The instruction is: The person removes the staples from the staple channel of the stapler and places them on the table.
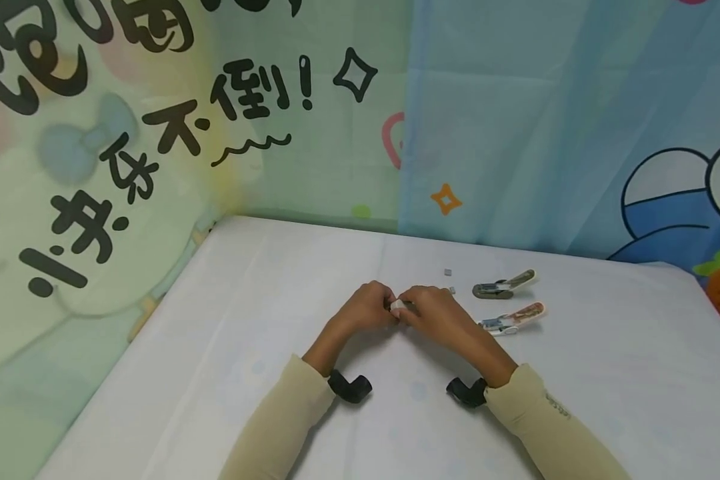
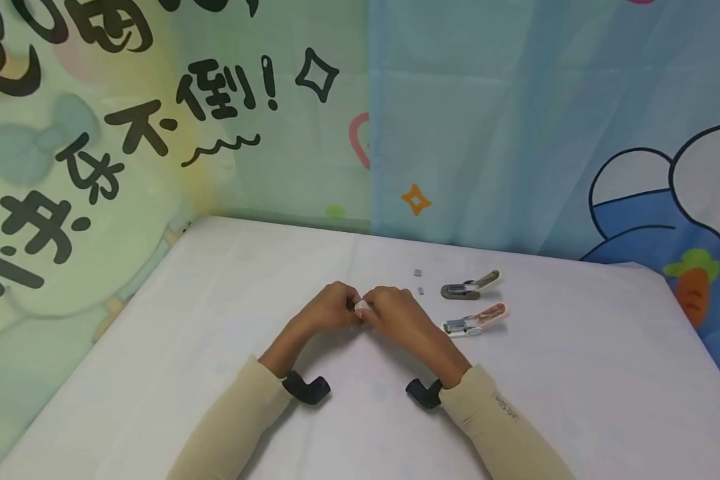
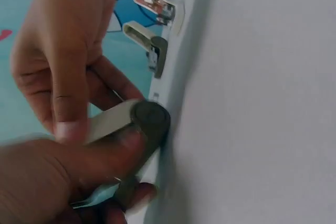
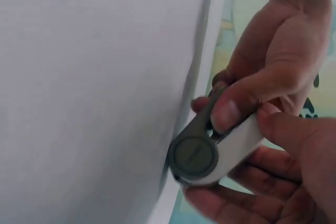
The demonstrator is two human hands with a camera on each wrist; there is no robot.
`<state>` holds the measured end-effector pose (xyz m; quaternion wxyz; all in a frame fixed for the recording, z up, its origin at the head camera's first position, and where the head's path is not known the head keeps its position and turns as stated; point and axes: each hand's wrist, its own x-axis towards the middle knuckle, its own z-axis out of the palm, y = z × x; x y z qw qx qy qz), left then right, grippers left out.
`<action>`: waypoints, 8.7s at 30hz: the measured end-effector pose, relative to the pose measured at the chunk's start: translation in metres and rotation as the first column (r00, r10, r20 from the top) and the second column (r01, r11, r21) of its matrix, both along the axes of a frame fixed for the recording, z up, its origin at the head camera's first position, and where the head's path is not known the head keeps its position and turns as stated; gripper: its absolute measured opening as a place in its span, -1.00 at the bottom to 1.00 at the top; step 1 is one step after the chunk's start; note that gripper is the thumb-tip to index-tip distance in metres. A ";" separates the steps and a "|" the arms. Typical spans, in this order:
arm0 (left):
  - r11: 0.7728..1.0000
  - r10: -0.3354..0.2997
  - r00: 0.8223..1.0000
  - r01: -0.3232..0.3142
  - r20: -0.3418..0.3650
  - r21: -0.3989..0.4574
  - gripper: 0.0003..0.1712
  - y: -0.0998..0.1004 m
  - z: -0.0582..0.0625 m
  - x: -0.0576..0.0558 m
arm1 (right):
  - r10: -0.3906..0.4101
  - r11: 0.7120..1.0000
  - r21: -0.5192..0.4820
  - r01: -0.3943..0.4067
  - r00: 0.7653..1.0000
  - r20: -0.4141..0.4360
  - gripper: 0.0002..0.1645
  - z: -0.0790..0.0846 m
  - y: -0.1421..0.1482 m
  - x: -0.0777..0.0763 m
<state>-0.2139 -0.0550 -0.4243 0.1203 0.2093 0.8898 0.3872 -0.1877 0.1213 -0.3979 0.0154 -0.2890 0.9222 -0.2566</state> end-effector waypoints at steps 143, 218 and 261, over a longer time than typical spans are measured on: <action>0.986 -0.169 0.984 0.168 0.049 0.020 -0.82 -0.003 -0.001 0.000 | 0.256 0.966 -0.055 -0.254 0.966 0.028 -0.96 -0.008 0.013 -0.011; 0.950 -0.172 0.984 0.180 -0.051 0.254 -0.79 -0.005 -0.008 -0.005 | 0.289 0.935 -0.206 -0.290 0.957 -0.034 -0.95 -0.004 0.033 -0.018; 0.972 -0.097 0.995 0.093 0.009 0.218 -0.74 0.001 -0.018 -0.013 | -0.040 0.997 -0.064 0.033 0.994 -0.101 -0.99 -0.005 0.080 -0.032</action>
